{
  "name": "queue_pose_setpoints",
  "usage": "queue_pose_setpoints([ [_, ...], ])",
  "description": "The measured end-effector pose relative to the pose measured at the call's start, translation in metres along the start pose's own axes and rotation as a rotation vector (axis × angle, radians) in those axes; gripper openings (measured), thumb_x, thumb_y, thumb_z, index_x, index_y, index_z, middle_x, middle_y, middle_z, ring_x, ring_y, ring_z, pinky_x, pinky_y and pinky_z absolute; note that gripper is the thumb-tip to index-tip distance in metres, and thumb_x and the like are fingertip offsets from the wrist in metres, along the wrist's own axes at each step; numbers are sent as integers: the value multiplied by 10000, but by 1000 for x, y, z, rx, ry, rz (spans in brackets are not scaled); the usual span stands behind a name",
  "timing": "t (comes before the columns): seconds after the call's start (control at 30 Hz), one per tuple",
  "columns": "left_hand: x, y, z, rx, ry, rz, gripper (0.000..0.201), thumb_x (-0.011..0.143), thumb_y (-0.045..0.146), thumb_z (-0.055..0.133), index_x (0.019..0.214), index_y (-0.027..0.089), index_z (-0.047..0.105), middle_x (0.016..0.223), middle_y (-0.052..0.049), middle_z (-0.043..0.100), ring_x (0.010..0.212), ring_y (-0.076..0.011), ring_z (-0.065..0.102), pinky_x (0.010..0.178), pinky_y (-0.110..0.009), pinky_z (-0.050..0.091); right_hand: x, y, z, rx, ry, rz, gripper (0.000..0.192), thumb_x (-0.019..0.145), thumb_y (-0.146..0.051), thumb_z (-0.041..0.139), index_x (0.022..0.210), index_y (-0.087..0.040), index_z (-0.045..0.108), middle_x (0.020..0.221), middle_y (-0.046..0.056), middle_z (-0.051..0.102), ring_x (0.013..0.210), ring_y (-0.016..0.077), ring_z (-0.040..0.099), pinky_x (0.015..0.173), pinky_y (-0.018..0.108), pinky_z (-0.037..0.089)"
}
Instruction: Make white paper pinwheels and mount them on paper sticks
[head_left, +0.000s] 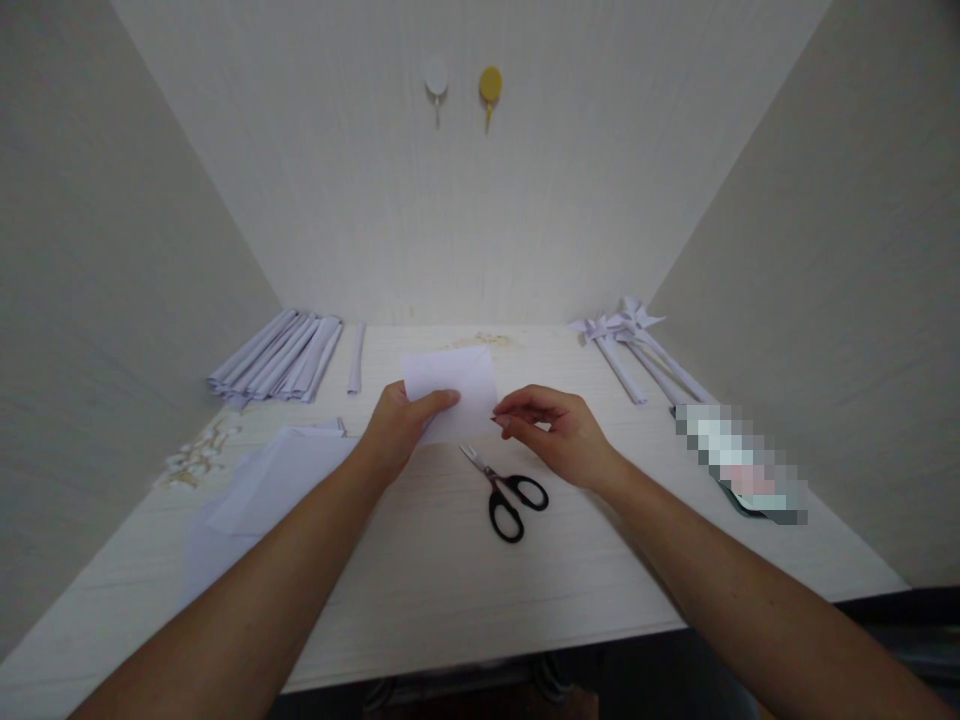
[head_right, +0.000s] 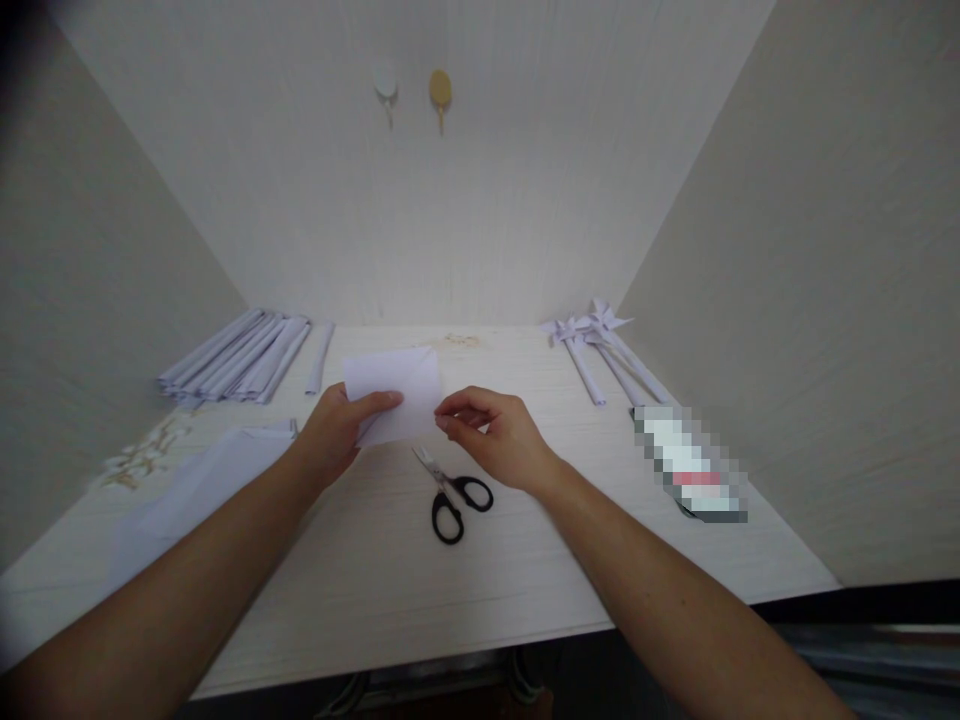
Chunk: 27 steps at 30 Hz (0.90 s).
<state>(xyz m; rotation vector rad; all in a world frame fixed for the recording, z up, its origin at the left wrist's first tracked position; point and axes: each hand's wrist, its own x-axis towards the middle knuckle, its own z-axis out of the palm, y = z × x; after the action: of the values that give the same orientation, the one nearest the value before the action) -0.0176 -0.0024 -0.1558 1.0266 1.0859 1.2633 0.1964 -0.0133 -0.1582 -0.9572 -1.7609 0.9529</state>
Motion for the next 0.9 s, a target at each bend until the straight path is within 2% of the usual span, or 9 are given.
queue_pose_setpoints([
  [0.3,-5,-1,4,126,30,49,442,634,422,857,941,112,785,905,-112,811,834,-289,740,798,-387,568,2,1,1,97,36,117,205,775,-376,798,859,-197,741,747,37,756,667,176,698,621,304,544],
  [0.63,-8,-6,7,190,129,93,412,679,443,841,932,121,791,974,-140,821,859,-293,758,787,-388,581,5,1,0,96,87,163,201,756,-379,791,825,-195,752,772,55,768,663,177,688,617,311,521],
  [0.9,-10,-4,8,188,102,102,419,686,435,837,949,112,786,978,-141,821,865,-293,761,785,-390,592,7,5,1,117,107,186,195,726,-365,813,817,-201,762,750,40,761,635,164,665,583,294,503],
])
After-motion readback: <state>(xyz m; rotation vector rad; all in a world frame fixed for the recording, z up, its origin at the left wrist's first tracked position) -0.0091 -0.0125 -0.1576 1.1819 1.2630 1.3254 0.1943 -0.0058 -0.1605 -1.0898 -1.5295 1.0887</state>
